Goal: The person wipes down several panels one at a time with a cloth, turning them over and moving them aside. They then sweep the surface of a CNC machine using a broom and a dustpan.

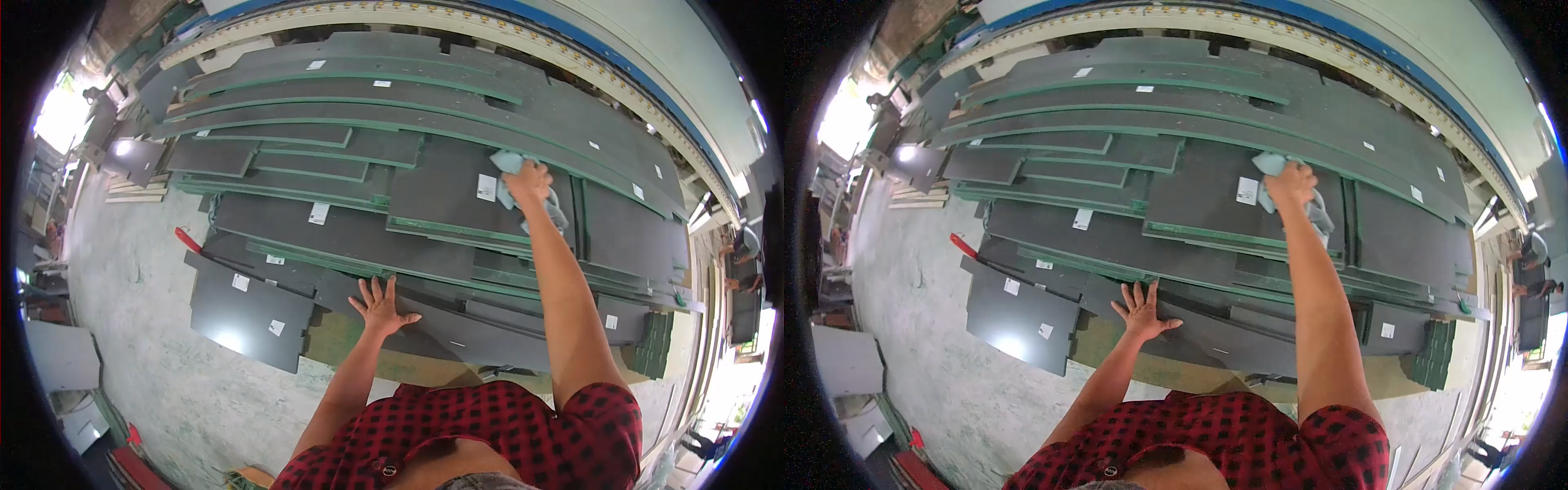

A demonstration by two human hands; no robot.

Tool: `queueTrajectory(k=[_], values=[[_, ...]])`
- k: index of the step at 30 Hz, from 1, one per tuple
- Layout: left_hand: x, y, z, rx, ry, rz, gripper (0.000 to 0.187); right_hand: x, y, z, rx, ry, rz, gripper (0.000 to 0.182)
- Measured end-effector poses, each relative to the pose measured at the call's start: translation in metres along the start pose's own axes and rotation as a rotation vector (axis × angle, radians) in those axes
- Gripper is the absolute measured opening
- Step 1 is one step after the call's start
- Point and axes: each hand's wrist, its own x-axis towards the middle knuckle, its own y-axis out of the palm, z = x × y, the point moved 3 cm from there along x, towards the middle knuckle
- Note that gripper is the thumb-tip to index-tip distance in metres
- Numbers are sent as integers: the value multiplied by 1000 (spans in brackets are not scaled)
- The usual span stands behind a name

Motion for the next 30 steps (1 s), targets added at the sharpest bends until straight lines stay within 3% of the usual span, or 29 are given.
queueTrajectory(k=[5, 7, 8, 16, 21, 25, 30], values=[[-4, -8, -1, -23, -9, 18, 119, -35, 25, 97, 20, -238, 26, 63], [-4, -6, 2, -39, -17, -12, 118, -59, 28, 116, 62, -519, 21, 60], [-5, -7, 2, -49, -10, -11, 118, -71, 27, 123, 41, -563, 48, 58], [-10, -8, 5, -112, 33, -56, 117, -115, 29, 102, 96, -683, -30, 61], [-11, -10, 6, -159, -17, -71, 117, -132, 29, 93, 66, -651, -173, 61], [-13, -4, 10, -193, 9, -109, 116, -134, 35, 94, 63, -720, -149, 62], [-13, -7, 8, -177, 24, -98, 115, -131, 42, 88, 58, -770, -305, 62]])
